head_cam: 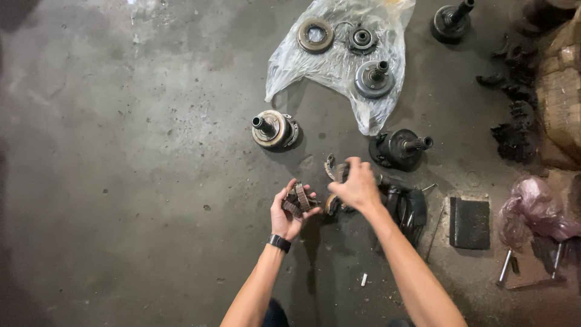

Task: The person picks up curved metal brake shoes from the floor among scattered parts, carries them to a bench grinder, and grinds the edge of each shoe against the spinning wheel, setting finished shoes on the wooden grinder stand.

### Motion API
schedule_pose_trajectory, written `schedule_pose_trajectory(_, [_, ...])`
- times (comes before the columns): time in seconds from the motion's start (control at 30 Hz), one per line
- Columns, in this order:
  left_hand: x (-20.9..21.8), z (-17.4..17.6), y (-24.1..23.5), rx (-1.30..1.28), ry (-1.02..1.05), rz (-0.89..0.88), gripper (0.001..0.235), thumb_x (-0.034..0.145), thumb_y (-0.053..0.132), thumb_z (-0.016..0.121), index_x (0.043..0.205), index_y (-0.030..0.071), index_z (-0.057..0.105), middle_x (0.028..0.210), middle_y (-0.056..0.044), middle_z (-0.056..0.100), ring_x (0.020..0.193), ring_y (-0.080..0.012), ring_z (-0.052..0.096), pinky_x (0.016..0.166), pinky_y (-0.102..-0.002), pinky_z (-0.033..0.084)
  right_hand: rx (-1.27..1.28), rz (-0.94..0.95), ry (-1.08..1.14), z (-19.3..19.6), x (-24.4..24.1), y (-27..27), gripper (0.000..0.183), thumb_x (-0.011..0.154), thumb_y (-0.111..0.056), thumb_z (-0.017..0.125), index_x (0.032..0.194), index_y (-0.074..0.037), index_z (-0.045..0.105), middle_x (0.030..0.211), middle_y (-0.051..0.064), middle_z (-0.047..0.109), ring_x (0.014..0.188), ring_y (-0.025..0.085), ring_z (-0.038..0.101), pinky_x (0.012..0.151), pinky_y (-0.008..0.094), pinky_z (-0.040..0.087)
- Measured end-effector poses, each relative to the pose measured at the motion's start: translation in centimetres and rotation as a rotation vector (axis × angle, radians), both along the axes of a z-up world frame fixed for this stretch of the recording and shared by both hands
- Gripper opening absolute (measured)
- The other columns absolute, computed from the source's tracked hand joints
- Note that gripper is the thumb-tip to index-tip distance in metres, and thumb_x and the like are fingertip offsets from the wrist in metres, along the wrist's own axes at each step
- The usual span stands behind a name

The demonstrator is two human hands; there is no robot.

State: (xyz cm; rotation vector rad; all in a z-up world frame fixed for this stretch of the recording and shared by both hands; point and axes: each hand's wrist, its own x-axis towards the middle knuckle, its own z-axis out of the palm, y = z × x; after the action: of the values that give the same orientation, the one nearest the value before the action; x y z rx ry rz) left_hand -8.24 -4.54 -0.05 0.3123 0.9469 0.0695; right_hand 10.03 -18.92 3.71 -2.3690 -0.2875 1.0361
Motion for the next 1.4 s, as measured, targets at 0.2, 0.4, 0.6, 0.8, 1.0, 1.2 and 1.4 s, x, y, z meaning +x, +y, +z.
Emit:
schedule_pose_trajectory(0.2, [-1.7, -6.7, -0.9, -0.112, -0.175, 0.266, 0.058, 0.117, 0.039, 0.046, 0.16, 0.0, 0.052, 0.136, -0.023, 0.064, 0.123, -0.0366, 0.062, 0.1, -0.053, 0.062, 0.156, 0.283, -0.104, 7.4, -6.4, 3.3, 0.075, 0.069, -0.031, 0.082, 0.132, -0.005, 0.052, 0.121, 0.024, 0.053, 0.114, 0.041, 0.054, 0.09, 0.049, 0.051])
schedule_pose_trajectory(0.4, [-1.2, -1.5, 0.4, -0.156, -0.192, 0.117, 0.049, 0.101, 0.039, 0.047, 0.145, 0.016, 0.051, 0.133, -0.019, 0.065, 0.12, -0.0414, 0.063, 0.074, -0.055, 0.063, 0.164, 0.327, -0.234, -1.6, -4.2, -3.3, 0.059, 0.075, -0.015, 0.078, 0.13, -0.008, 0.06, 0.12, 0.015, 0.061, 0.113, 0.034, 0.058, 0.093, 0.047, 0.05])
schedule_pose_trajectory(0.6, [-1.8, 0.1, 0.7, -0.144, -0.161, 0.083, 0.054, 0.098, 0.037, 0.047, 0.149, 0.018, 0.05, 0.138, -0.018, 0.06, 0.123, -0.0415, 0.061, 0.073, -0.053, 0.065, 0.109, 0.266, -0.192, -10.1, -7.0, -9.4, 0.037, 0.084, -0.021, 0.077, 0.113, -0.002, 0.064, 0.109, 0.019, 0.066, 0.102, 0.039, 0.065, 0.089, 0.047, 0.052])
schedule_pose_trajectory(0.8, [-1.5, 2.5, 1.0, -0.09, -0.171, 0.074, 0.059, 0.098, 0.047, 0.048, 0.148, 0.015, 0.046, 0.137, -0.019, 0.061, 0.122, -0.0405, 0.061, 0.07, -0.052, 0.066, -0.026, -0.426, 0.191, -7.3, -8.2, -5.2, 0.038, 0.085, -0.025, 0.065, 0.113, 0.0, 0.061, 0.101, 0.022, 0.074, 0.093, 0.035, 0.076, 0.082, 0.042, 0.059])
schedule_pose_trajectory(1.0, [-2.6, 1.1, 0.4, 0.001, -0.194, -0.008, 0.059, 0.102, 0.042, 0.055, 0.153, 0.016, 0.043, 0.141, -0.017, 0.058, 0.127, -0.0362, 0.06, 0.078, -0.049, 0.066, -0.121, -0.107, -0.086, -5.0, -11.2, 0.3, 0.054, 0.083, -0.031, 0.079, 0.118, 0.002, 0.053, 0.114, 0.026, 0.064, 0.098, 0.044, 0.066, 0.082, 0.053, 0.052])
schedule_pose_trajectory(1.2, [-1.5, 2.1, 0.9, -0.058, -0.218, 0.054, 0.063, 0.101, 0.047, 0.055, 0.153, 0.014, 0.041, 0.141, -0.02, 0.057, 0.125, -0.0377, 0.061, 0.076, -0.05, 0.067, 0.336, -0.551, -0.021, -9.0, -10.9, -2.7, 0.048, 0.082, -0.017, 0.075, 0.122, 0.0, 0.053, 0.108, 0.022, 0.068, 0.094, 0.032, 0.071, 0.082, 0.042, 0.059])
schedule_pose_trajectory(1.4, [-0.3, 1.9, 1.1, -0.043, -0.204, 0.015, 0.068, 0.097, 0.045, 0.056, 0.154, 0.013, 0.038, 0.142, -0.02, 0.056, 0.128, -0.0374, 0.059, 0.079, -0.052, 0.068, 0.299, -0.432, -0.18, -10.9, -4.4, 0.3, 0.055, 0.077, -0.017, 0.079, 0.126, -0.002, 0.06, 0.109, 0.014, 0.072, 0.097, 0.027, 0.074, 0.086, 0.037, 0.058])
